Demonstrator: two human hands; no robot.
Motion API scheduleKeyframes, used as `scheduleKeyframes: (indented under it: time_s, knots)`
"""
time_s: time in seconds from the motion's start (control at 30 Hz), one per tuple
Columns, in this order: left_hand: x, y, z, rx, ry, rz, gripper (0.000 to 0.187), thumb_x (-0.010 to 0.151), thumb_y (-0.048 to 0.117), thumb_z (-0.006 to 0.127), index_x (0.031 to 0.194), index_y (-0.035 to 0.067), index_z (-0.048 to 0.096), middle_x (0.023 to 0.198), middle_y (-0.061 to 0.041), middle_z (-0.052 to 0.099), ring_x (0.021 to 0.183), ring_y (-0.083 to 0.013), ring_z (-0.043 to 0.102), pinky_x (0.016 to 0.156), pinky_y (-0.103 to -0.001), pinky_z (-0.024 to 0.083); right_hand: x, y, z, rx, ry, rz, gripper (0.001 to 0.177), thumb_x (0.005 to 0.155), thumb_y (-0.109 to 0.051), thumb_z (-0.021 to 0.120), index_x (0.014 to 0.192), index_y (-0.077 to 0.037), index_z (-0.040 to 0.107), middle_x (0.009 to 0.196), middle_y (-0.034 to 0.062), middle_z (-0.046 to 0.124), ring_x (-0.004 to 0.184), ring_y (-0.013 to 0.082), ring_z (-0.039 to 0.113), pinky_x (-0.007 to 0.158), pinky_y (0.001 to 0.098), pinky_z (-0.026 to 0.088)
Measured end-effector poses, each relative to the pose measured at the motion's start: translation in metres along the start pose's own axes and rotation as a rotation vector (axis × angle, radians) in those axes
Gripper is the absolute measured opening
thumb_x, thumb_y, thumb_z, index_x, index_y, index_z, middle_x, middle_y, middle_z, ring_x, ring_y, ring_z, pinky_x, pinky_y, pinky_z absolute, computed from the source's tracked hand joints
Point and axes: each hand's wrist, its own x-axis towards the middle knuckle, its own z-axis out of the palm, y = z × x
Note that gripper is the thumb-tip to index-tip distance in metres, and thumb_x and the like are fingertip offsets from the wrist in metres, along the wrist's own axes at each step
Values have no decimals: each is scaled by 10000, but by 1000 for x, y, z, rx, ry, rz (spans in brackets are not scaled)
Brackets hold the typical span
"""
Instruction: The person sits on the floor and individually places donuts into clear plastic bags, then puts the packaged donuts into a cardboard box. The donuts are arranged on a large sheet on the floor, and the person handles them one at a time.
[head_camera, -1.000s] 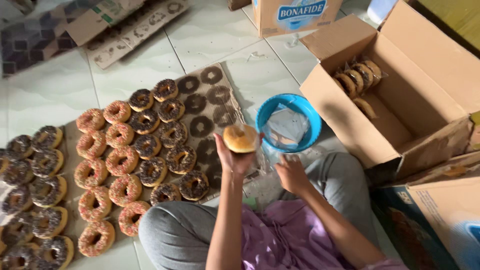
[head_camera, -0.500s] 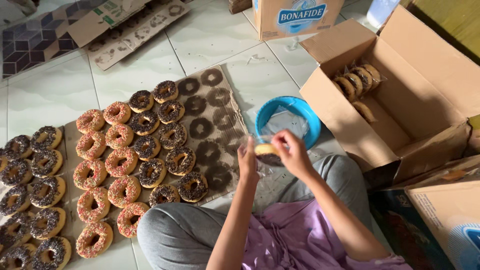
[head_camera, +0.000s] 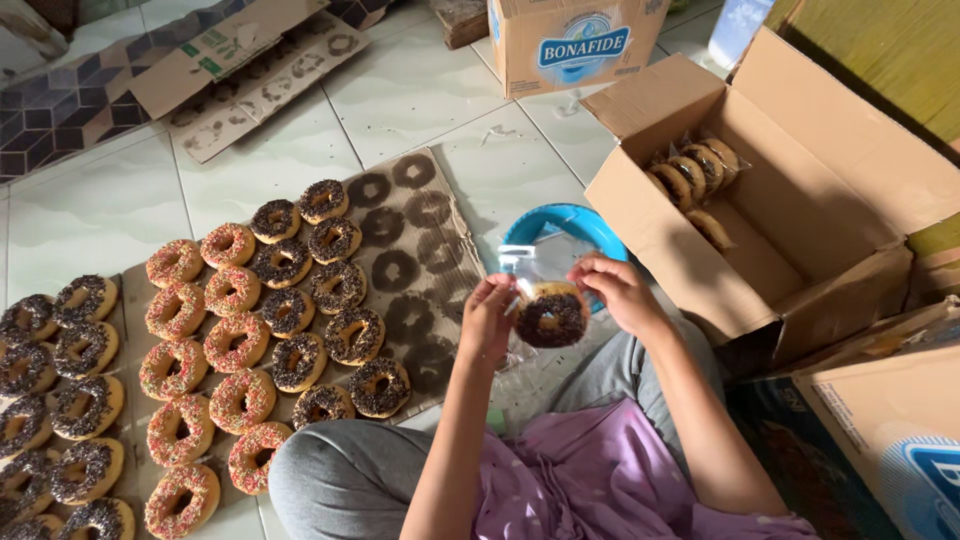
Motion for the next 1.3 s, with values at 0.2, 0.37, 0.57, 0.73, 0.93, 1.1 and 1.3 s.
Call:
scheduleKeyframes:
  time_s: [0.2, 0.37, 0.57, 0.73, 0.93, 1.1, 1.3]
  knots:
    - [0, 11, 10, 33, -76, 201, 33, 1026, 88, 630, 1013, 59, 622, 997, -56, 677, 928, -140, 633, 836, -287, 531, -5, -29, -2, -173, -33, 17, 107, 927, -64, 730, 1025, -34, 759, 997, 8, 730, 925, 79, 643, 839, 238, 516]
    - [-6, 14, 17, 6, -58, 272, 64, 1003, 49, 671, 998, 45, 608, 1046, -64, 652, 914, -146, 611, 804, -318, 507, -4, -40, 3, -123, -57, 22, 168, 933, -66, 733, 1092, -46, 780, 986, -14, 741, 902, 67, 631, 841, 238, 521]
    - [-14, 26, 34, 139, -78, 458, 115, 981, 16, 703, 954, 65, 603, 1333, -80, 536, 1227, -186, 533, 1076, -339, 447, -5, -51, 6, -179, -50, 37, 291, 963, -79, 684, 1245, -68, 758, 1042, -19, 750, 888, 58, 611, 840, 226, 512]
    - [-22, 39, 46, 265, -139, 536, 115, 967, 21, 703, 902, 73, 625, 1521, -99, 475, 1497, -274, 402, 1184, -380, 397, -5, -64, 13, -274, -27, 90, 287, 964, -97, 656, 1238, -72, 739, 1058, -15, 770, 919, 34, 653, 831, 217, 531]
    - [-26, 35, 41, 91, -136, 445, 132, 945, 107, 728, 924, 71, 603, 1422, -137, 565, 1319, -296, 602, 1013, -398, 545, -8, -81, 20, -695, 133, -84, 183, 941, -133, 765, 967, 49, 768, 922, 116, 721, 814, 175, 632, 739, 277, 512]
    - [-18, 24, 38, 330, 47, 533, 231, 1001, 113, 756, 1112, -4, 591, 1077, -182, 629, 971, -221, 604, 858, -335, 532, -2, -80, 32, -171, 134, -267, 171, 997, -189, 642, 940, -29, 635, 1128, 56, 739, 1006, 156, 732, 833, 279, 597]
    - [-8, 1, 56, 179, -11, 209, 504, 1042, 376, 531, 1215, -80, 657, 1013, -94, 764, 904, -140, 695, 839, -261, 566, -1, -49, 42, -157, 371, -186, 155, 1016, -139, 630, 1127, -34, 606, 938, 134, 759, 837, 203, 668, 738, 272, 520]
